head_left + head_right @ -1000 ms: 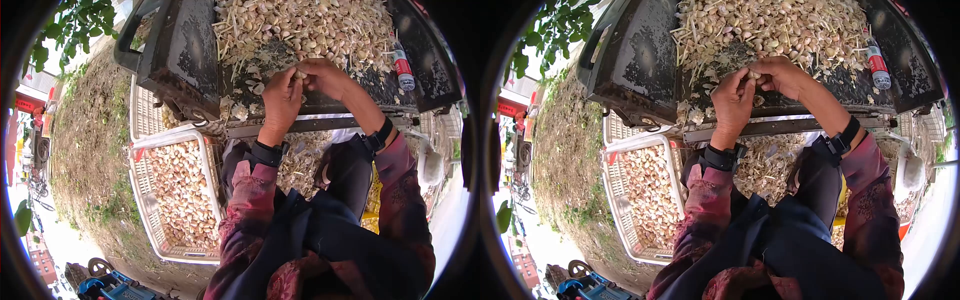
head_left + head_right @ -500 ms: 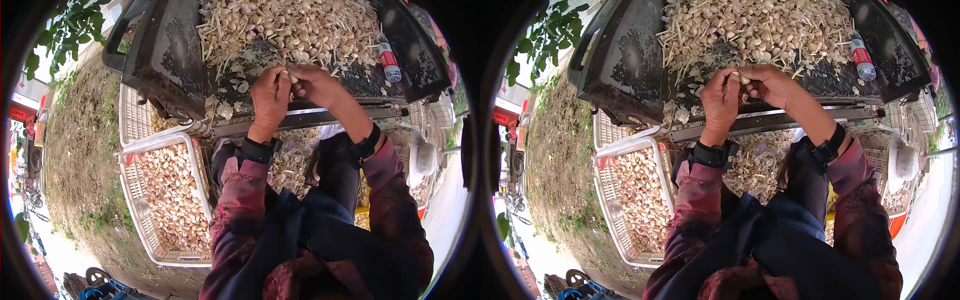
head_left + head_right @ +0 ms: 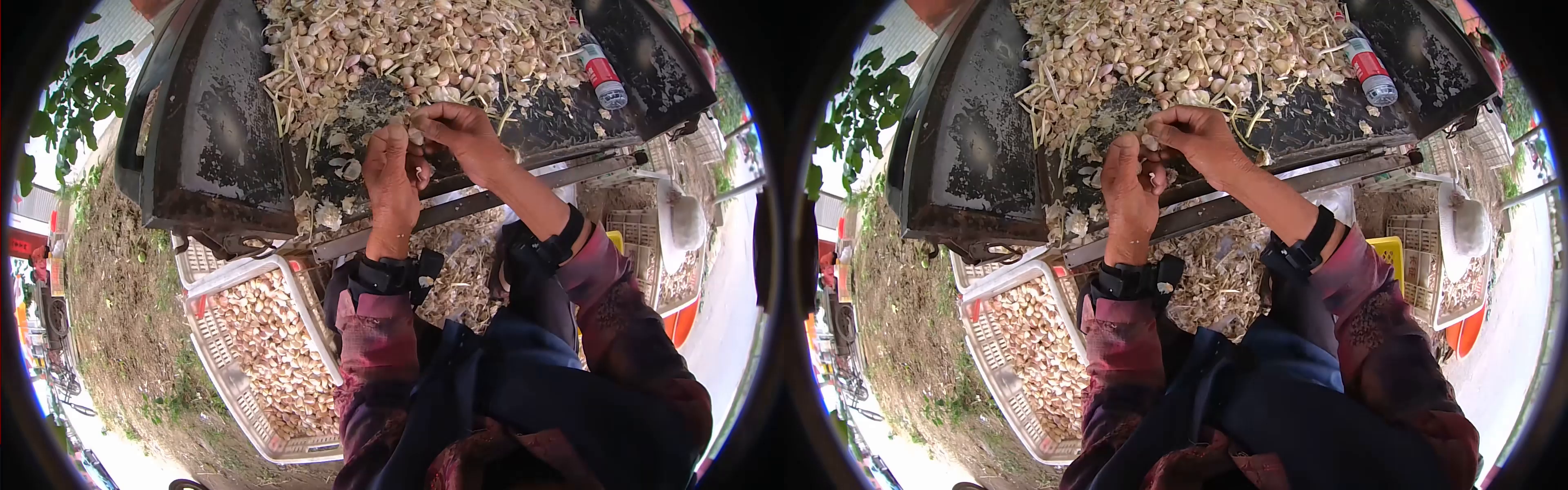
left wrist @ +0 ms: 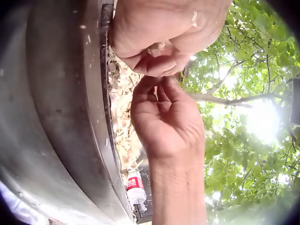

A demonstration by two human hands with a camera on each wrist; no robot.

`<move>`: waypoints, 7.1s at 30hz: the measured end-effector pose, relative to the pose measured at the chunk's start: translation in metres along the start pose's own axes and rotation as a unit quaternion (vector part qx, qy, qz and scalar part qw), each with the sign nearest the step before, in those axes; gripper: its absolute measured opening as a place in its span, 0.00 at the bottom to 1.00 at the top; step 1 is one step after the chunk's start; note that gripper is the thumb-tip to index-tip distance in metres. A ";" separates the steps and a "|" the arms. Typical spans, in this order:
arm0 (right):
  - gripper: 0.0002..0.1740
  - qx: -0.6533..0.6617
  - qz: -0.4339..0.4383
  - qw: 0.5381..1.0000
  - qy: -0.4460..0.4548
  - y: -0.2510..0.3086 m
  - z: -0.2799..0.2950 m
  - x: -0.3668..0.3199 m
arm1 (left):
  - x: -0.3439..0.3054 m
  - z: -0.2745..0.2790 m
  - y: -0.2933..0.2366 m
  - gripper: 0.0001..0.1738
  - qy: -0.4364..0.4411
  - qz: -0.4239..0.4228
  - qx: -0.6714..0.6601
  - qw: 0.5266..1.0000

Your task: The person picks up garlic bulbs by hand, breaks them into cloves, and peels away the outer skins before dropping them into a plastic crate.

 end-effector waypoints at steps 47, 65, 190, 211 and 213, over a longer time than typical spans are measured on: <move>0.14 0.249 -0.114 0.958 -0.087 -0.012 0.044 -0.004 | -0.005 -0.043 0.024 0.13 0.138 0.034 0.226 0.964; 0.25 0.090 -0.263 0.947 0.161 -0.001 0.028 -0.038 | 0.002 -0.033 0.010 0.12 0.073 -0.003 0.189 0.979; 0.24 -0.148 0.084 0.905 0.391 -0.008 -0.187 -0.167 | -0.225 0.140 0.031 0.18 -0.253 0.129 -0.146 0.948; 0.07 -0.108 0.154 0.938 0.293 -0.015 -0.184 -0.169 | -0.126 0.215 -0.190 0.31 -0.294 -0.134 0.179 0.930; 0.07 -0.105 0.146 0.940 0.291 -0.014 -0.183 -0.166 | -0.121 0.241 -0.200 0.32 -0.384 -0.122 0.176 0.898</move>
Point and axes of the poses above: each hand's wrist, its own x-axis towards the middle knuckle, its own z-axis out of the back of the hand, y = z × x, the point moved 8 cm from there along x, towards the middle knuckle, and after that the axes turned 15 degrees about z, right-handed, at the moved point
